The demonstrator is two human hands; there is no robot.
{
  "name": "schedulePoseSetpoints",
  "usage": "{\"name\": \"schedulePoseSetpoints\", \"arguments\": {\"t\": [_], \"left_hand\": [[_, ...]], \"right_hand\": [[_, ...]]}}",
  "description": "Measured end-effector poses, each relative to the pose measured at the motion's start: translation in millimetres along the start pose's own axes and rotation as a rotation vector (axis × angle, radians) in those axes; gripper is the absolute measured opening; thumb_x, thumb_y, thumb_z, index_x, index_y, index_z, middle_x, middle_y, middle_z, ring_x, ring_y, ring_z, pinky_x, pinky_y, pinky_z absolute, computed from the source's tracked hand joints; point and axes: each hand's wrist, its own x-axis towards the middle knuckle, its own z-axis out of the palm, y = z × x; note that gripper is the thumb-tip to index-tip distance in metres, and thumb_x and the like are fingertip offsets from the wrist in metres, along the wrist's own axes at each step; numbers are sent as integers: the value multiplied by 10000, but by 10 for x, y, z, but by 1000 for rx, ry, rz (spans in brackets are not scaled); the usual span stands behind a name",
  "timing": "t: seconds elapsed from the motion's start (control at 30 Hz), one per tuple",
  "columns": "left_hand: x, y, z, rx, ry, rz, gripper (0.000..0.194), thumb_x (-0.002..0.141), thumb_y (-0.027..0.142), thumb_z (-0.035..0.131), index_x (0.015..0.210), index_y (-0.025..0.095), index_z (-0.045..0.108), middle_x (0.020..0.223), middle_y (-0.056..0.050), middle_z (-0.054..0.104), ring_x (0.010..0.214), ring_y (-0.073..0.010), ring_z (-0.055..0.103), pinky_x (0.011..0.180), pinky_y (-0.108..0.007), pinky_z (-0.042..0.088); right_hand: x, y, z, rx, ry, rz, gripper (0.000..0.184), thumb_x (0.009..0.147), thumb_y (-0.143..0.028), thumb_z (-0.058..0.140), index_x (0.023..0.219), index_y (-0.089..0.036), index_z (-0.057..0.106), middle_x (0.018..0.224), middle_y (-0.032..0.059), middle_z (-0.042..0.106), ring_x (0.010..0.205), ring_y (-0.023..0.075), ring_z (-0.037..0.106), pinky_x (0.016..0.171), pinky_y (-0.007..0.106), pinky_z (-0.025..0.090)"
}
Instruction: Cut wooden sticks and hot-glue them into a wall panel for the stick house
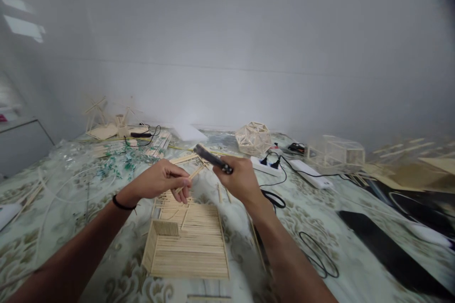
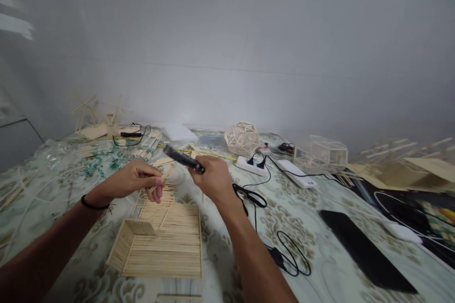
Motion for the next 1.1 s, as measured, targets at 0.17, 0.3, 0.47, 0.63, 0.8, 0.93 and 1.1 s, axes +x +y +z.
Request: {"name": "schedulePoseSetpoints", "arguments": {"t": [0.17,0.3,0.47,0.63,0.8,0.93,1.1], "left_hand": [[117,-374,-98,342,26,-130,289,1065,391,697,1225,151,717,1182,-78,760,988,-226,760,869,-410,667],[181,-632,-36,536,50,-184,344,1057,363,709,1341,172,675,1347,-113,708,1139,-268,731,966,-480,648],[248,-836,5,645,31,-163,357,1054,364,711,1354,174,670,1358,-116,704,1145,-270,730,967,-481,648],[253,-989,-22,668,69,-56,353,1059,365,705,1354,175,670,1360,-116,703,1147,-270,729,971,-484,647],[69,-1124,44,661,88,63,309,1065,357,695,1317,179,691,1351,-112,712,1163,-267,725,1007,-495,633],[-134,-1179,86,631,84,125,349,1034,410,737,1300,184,719,1420,-126,705,1307,-310,680,1128,-563,562],[-194,-1230,111,609,73,149,603,884,503,890,1389,222,717,1460,-145,717,1370,-351,661,1205,-508,506]], "right_hand": [[32,-142,-394,-21,34,172,394,950,-400,595,593,-240,550,527,-14,525,507,163,457,530,299,296],[-176,-244,-670,-28,-32,209,408,945,-456,617,605,-231,606,526,-7,560,493,167,471,512,297,317],[-839,-137,-684,-43,-177,236,276,880,-408,628,674,-239,701,648,55,733,547,238,640,542,319,449],[-1301,44,-637,1,-194,320,210,887,-372,624,757,-245,731,744,64,785,651,278,749,618,345,548],[-1415,162,-612,2,-110,382,290,919,-410,646,686,-239,678,620,22,699,563,230,653,569,314,488],[-1447,155,-586,39,-101,479,349,934,-457,647,676,-227,692,551,-5,642,547,216,625,586,300,502],[-1435,35,-600,59,-178,540,405,946,-466,644,614,-236,648,534,-11,631,527,197,607,566,281,498]]}}
